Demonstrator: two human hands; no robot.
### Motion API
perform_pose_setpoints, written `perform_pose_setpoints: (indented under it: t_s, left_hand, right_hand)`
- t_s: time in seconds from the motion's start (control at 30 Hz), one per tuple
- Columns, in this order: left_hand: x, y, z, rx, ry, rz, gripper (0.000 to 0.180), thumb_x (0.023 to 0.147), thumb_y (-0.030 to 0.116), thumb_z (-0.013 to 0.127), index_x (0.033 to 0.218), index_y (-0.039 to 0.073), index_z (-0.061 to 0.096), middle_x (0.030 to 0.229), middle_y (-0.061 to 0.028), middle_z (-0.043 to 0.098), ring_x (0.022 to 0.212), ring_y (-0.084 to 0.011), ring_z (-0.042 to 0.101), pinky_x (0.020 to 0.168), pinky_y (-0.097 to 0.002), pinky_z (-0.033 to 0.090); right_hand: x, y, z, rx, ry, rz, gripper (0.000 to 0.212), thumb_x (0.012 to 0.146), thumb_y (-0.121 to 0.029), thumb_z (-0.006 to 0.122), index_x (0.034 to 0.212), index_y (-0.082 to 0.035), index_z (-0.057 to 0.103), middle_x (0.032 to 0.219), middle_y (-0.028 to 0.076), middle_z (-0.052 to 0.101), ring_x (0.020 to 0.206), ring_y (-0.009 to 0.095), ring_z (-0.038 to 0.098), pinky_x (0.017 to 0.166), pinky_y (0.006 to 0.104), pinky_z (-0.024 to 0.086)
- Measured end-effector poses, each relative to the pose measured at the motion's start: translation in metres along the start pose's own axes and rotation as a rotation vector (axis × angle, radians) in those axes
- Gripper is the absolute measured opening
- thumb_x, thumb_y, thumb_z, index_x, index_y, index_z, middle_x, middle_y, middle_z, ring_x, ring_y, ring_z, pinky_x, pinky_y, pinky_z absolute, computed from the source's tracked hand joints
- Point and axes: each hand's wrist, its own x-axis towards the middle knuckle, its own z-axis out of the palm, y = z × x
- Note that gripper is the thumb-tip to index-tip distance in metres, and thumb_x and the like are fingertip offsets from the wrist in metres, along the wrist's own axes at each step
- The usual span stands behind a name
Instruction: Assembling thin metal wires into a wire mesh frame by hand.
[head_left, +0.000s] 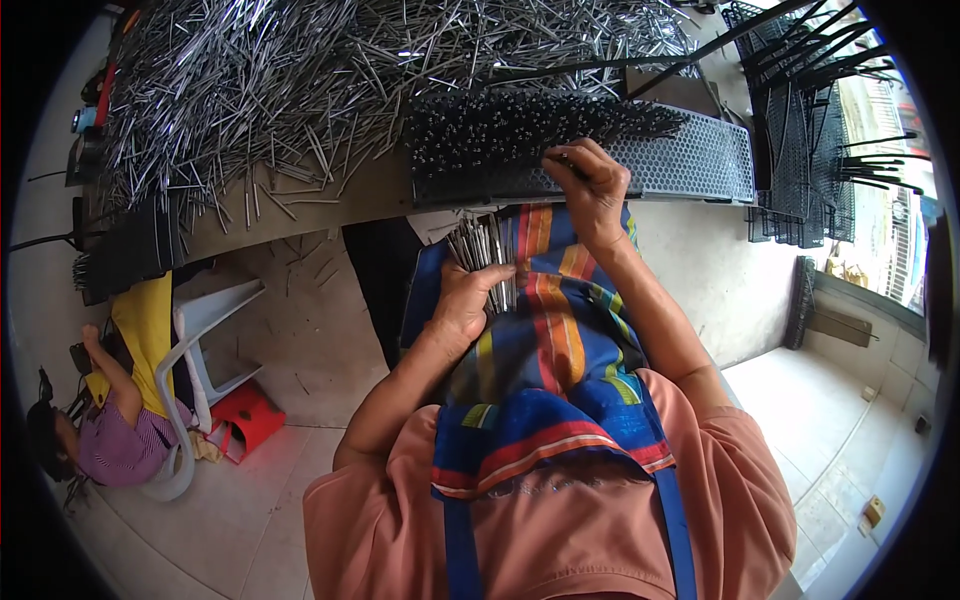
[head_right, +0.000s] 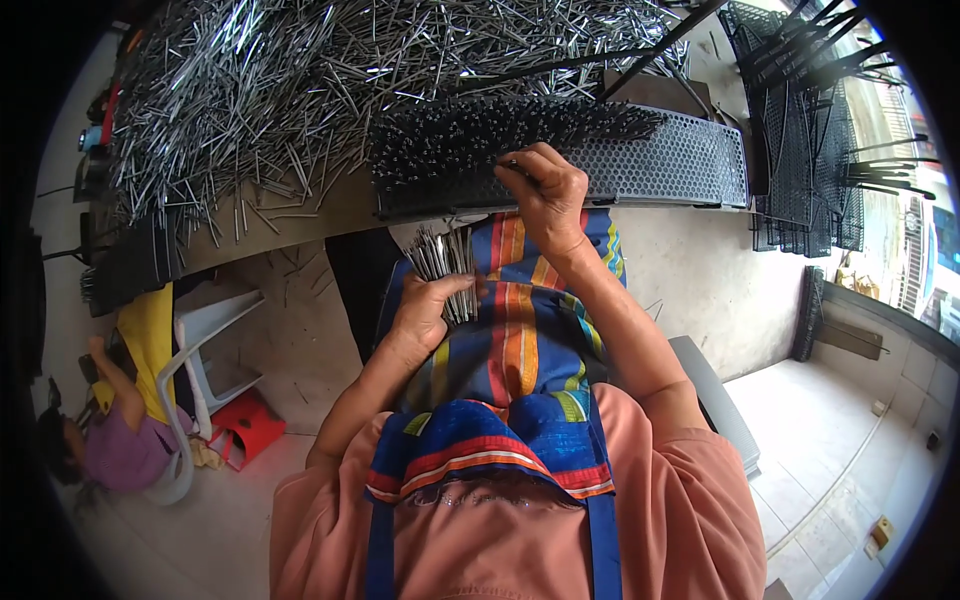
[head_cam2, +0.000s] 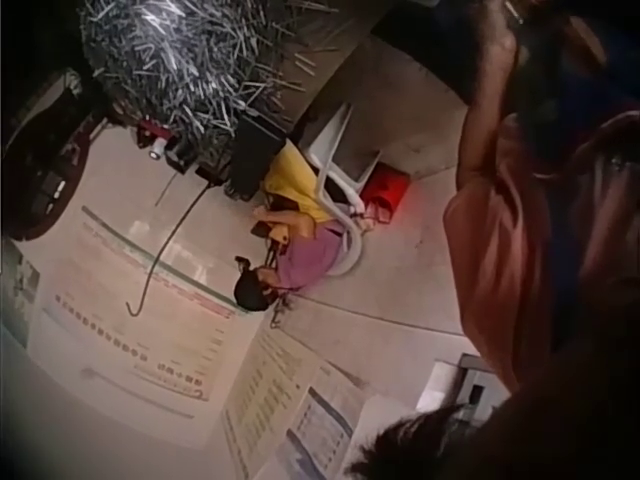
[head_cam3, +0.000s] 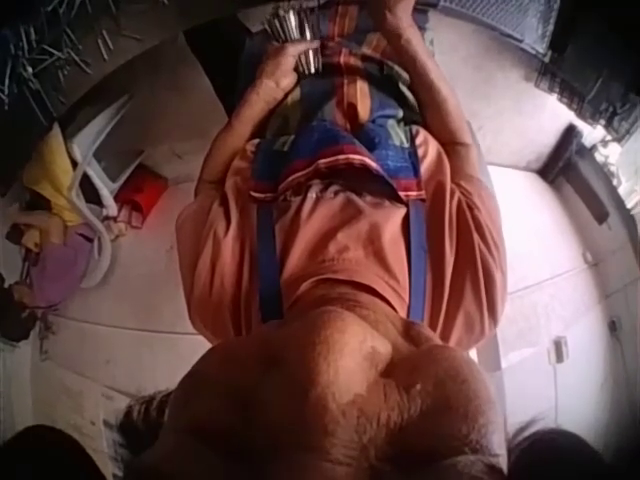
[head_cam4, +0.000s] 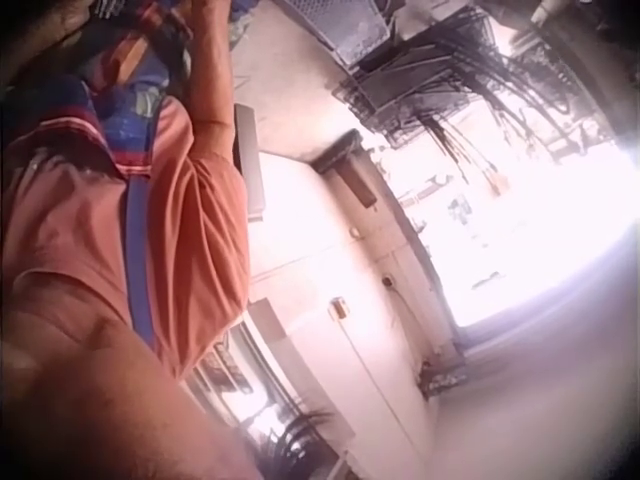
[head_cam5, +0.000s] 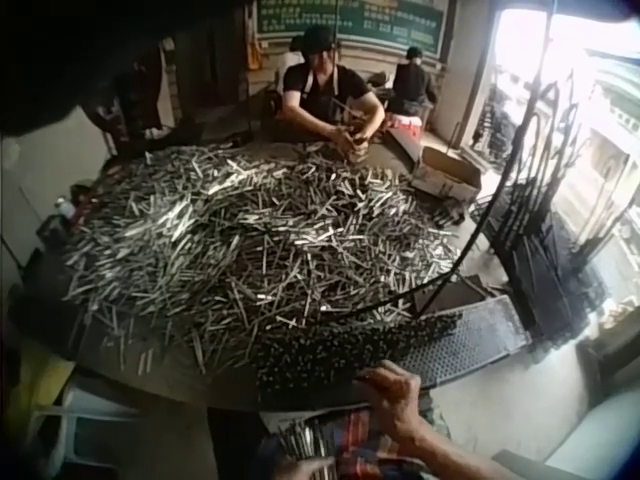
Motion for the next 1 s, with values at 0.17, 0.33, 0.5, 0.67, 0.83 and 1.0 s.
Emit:
perform_pose_setpoints:
  t_s: [0.17,0.33,0.5,0.67,0.83,1.0]
  left_hand:
    - [0.006,-0.004,-0.005,0.021,0.001,-0.018,0.041,0.071,-0.017,0.062,0.108,-0.001,0.059,0.089,-0.0103,0.068,0.077,-0.0242,0.071,0.069,-0.0348,0.06]
    - [0.012,0.0,0.0,-0.007,0.016,-0.036,0.031,0.069,-0.015,0.066,0.099,-0.004,0.064,0.087,-0.0121,0.069,0.072,-0.0241,0.07,0.066,-0.0343,0.059]
    - [0.014,0.004,0.006,-0.072,0.034,-0.087,0.019,0.071,-0.012,0.066,0.089,-0.006,0.066,0.079,-0.0133,0.07,0.068,-0.0246,0.07,0.064,-0.0351,0.059]
    - [0.019,-0.002,0.005,-0.122,0.005,-0.069,0.026,0.072,-0.013,0.063,0.097,-0.005,0.064,0.082,-0.0145,0.069,0.067,-0.0249,0.069,0.063,-0.0356,0.059]
    - [0.02,-0.003,0.003,-0.103,-0.023,-0.102,0.031,0.072,-0.013,0.062,0.102,-0.004,0.061,0.083,-0.0141,0.069,0.069,-0.0247,0.07,0.062,-0.0353,0.059]
    - [0.019,-0.002,0.002,-0.123,-0.041,-0.105,0.034,0.072,-0.014,0.061,0.105,-0.004,0.06,0.086,-0.0143,0.069,0.071,-0.0251,0.07,0.062,-0.0356,0.06]
  right_hand:
    - [-0.004,-0.004,0.01,-0.087,0.017,0.088,0.014,0.076,0.003,0.072,0.09,0.0,0.071,0.076,0.007,0.064,0.066,0.012,0.06,0.059,0.0245,0.045]
    - [0.009,-0.007,0.008,-0.235,-0.038,-0.118,0.013,0.077,-0.002,0.072,0.089,-0.003,0.071,0.075,0.011,0.064,0.063,0.02,0.063,0.057,0.0294,0.047]
    - [0.015,-0.009,0.0,-0.325,-0.163,-0.233,0.012,0.078,-0.005,0.072,0.09,-0.005,0.071,0.074,0.011,0.063,0.061,0.027,0.063,0.055,0.0328,0.048]
    - [0.005,-0.014,-0.005,-0.414,-0.144,-0.235,0.014,0.079,-0.006,0.072,0.092,-0.006,0.072,0.073,0.011,0.062,0.061,0.028,0.063,0.054,0.033,0.047]
    - [0.014,-0.008,0.005,-0.329,-0.083,-0.204,0.014,0.079,-0.006,0.072,0.093,-0.004,0.072,0.074,0.011,0.063,0.06,0.026,0.063,0.054,0.0319,0.047]
    - [0.012,-0.009,0.004,-0.288,-0.159,-0.142,0.013,0.079,-0.004,0.072,0.091,-0.002,0.072,0.076,0.012,0.066,0.063,0.023,0.065,0.057,0.0292,0.048]
